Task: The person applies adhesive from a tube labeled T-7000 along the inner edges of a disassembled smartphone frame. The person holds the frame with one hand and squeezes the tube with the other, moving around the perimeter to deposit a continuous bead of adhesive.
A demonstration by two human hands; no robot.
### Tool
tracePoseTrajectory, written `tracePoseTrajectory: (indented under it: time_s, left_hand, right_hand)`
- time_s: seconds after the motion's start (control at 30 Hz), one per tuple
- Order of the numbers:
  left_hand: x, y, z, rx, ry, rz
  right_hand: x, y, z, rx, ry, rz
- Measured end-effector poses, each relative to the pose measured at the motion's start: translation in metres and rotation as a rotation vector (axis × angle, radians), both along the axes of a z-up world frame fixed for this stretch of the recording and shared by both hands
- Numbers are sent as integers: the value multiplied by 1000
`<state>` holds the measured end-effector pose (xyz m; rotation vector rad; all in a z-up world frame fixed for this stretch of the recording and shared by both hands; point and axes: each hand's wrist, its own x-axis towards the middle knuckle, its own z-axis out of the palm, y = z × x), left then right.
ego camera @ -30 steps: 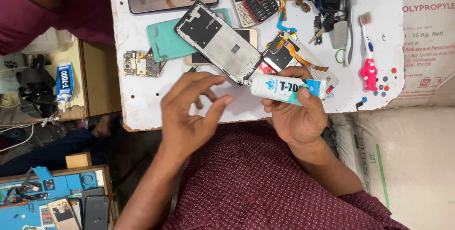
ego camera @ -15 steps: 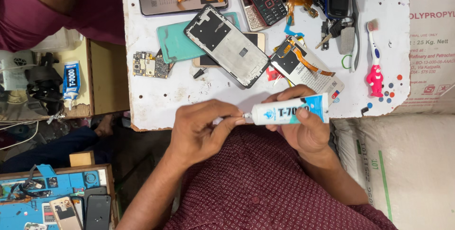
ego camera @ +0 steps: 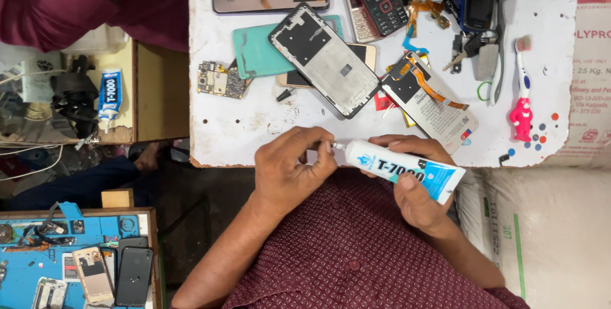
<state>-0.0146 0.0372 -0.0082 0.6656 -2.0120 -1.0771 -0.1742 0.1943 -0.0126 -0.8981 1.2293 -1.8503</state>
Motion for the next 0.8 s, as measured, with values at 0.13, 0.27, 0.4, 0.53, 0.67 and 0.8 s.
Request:
tracePoseTrajectory:
  time_s: [0.13,0.27,0.4,0.53,0.67,0.8]
  left_hand:
    - [-2,1,-4,433,172,-59]
    - [-3,-8,-6,739,265,-105]
    - [-2,-16,-9,947,315,-107]
    - [5,-15,-12,853,276,-112]
    - [47,-29,0,-31,-106,132]
    - [113,-69,18,-215,-273,623]
  right_hand:
    - [-3,0,-2,-57,-172,25]
    - [-15,2,-13,-117,-330,-9]
    - [-23,6,-25,-152,-434,-69]
    - [-29,0,-28,-219,-464,-68]
    - [-28,-11,-8,-209,-571,-100]
    - [-25,-37,14,-160,-306,-77]
